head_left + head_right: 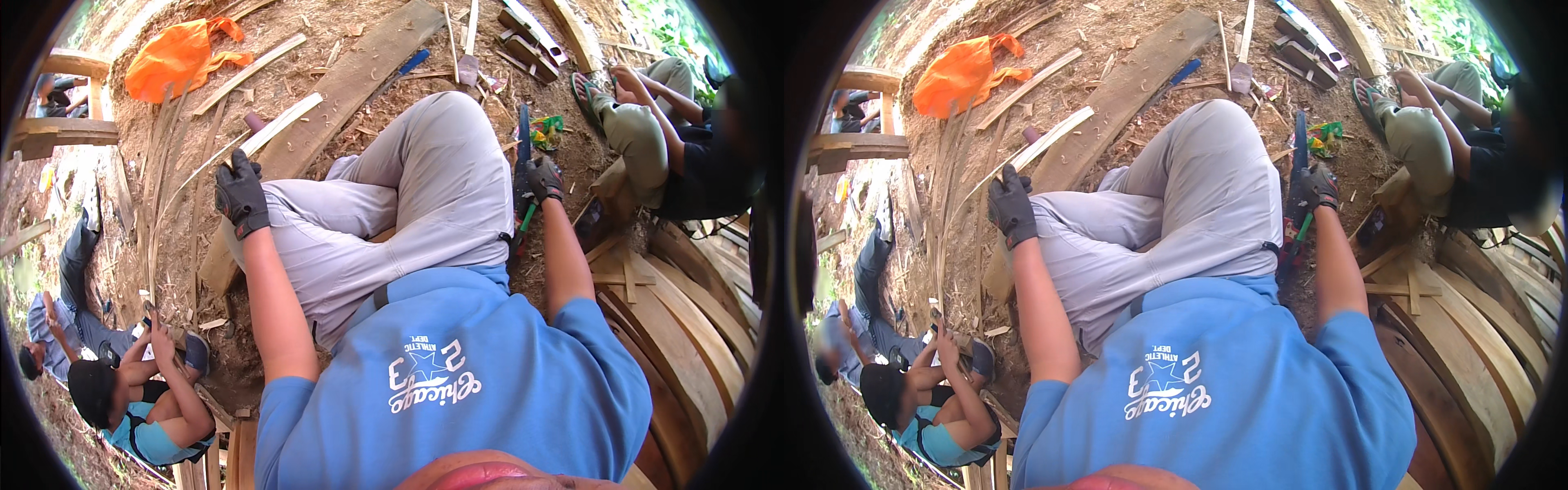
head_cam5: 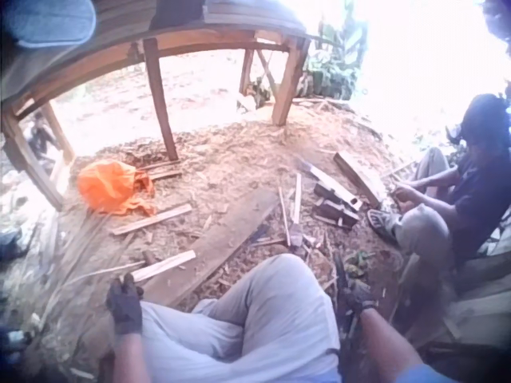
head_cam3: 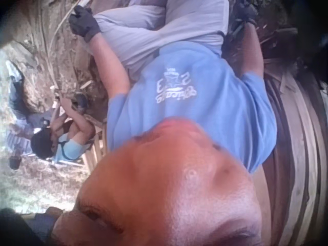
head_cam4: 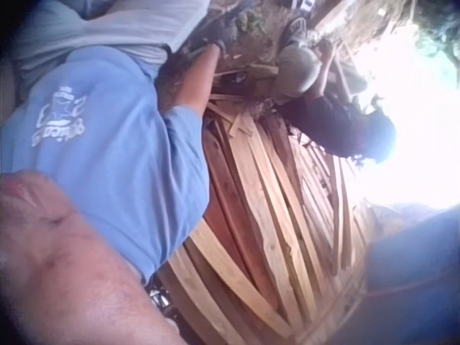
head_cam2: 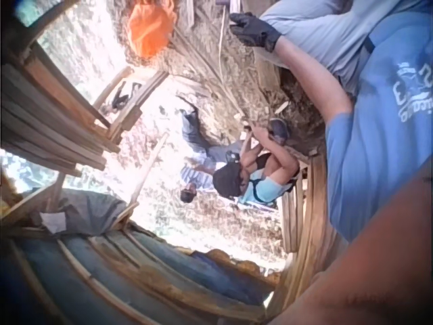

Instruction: The person sits on the ground and carves a small piece of wood using a chisel and a hammer. They repeatedly strike the chisel to shape the wood, occasionally adjusting their grip and the wood's position.

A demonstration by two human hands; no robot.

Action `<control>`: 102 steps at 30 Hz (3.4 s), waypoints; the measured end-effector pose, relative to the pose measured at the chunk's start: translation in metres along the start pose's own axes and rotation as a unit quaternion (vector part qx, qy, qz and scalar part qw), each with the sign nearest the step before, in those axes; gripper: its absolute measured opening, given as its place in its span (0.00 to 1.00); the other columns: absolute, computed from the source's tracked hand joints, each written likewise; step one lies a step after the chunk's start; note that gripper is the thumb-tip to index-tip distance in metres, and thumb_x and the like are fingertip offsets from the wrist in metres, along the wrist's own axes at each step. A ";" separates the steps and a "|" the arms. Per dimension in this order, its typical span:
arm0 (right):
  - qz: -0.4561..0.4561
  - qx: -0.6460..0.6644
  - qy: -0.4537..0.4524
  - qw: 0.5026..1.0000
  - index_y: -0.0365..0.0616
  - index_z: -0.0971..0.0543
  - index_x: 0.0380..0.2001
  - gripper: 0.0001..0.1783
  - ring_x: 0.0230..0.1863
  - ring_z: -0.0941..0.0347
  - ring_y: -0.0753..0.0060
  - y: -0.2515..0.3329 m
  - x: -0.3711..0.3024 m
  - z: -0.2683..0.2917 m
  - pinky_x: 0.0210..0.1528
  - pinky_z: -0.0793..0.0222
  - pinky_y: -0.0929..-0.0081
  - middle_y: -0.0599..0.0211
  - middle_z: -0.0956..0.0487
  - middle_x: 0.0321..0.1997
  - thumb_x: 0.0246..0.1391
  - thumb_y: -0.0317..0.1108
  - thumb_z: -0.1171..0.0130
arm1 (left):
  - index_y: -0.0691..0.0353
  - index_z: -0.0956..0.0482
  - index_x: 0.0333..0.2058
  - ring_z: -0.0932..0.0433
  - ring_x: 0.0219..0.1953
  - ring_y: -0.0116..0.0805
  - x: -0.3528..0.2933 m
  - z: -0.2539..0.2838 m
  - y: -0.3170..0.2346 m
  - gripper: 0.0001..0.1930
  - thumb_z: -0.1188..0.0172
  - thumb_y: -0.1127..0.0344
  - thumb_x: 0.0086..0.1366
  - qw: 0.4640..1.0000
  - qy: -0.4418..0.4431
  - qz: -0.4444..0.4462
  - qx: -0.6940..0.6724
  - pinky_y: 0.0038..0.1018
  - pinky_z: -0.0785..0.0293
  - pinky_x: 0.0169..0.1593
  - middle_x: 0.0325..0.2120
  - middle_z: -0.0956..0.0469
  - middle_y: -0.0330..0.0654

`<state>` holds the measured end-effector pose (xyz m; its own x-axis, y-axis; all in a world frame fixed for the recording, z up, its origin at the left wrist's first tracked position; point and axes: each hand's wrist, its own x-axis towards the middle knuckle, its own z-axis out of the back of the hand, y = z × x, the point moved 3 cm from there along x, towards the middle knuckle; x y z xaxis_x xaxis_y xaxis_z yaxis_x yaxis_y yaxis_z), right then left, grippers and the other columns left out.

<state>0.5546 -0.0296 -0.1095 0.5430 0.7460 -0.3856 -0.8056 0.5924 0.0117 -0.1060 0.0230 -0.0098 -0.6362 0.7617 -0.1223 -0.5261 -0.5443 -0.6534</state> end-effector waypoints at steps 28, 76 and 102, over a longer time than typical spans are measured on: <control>0.403 -0.182 -0.050 0.895 0.46 0.14 0.44 0.16 0.53 0.17 0.47 0.378 0.087 0.003 0.54 0.21 0.52 0.49 0.15 0.51 0.61 0.37 0.48 | 0.64 0.21 0.37 0.15 0.28 0.31 0.002 0.002 0.009 0.25 0.48 0.44 0.76 1.000 -0.010 0.022 0.006 0.32 0.21 0.38 0.26 0.14 0.41; 0.491 -0.066 0.048 0.867 0.60 0.20 0.60 0.33 0.58 0.19 0.50 0.331 -0.053 0.061 0.58 0.23 0.58 0.51 0.15 0.53 0.52 0.22 0.53 | 0.60 0.19 0.41 0.14 0.38 0.49 0.002 0.005 0.009 0.26 0.52 0.40 0.74 0.998 0.059 -0.009 0.021 0.45 0.22 0.45 0.29 0.12 0.40; 0.665 -0.148 -0.146 0.718 0.54 0.11 0.35 0.11 0.44 0.16 0.59 0.441 -0.144 -0.128 0.44 0.25 0.57 0.68 0.12 0.40 0.56 0.37 0.43 | 0.59 0.18 0.49 0.14 0.42 0.52 0.011 0.000 0.016 0.22 0.38 0.47 0.68 0.997 0.025 -0.041 0.053 0.43 0.20 0.46 0.38 0.13 0.50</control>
<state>0.0913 0.0853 -0.1669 -0.7600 0.6499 -0.0037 -0.6497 -0.7599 -0.0229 -0.1210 0.0229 -0.0218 -0.5610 0.8203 -0.1112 -0.6330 -0.5116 -0.5810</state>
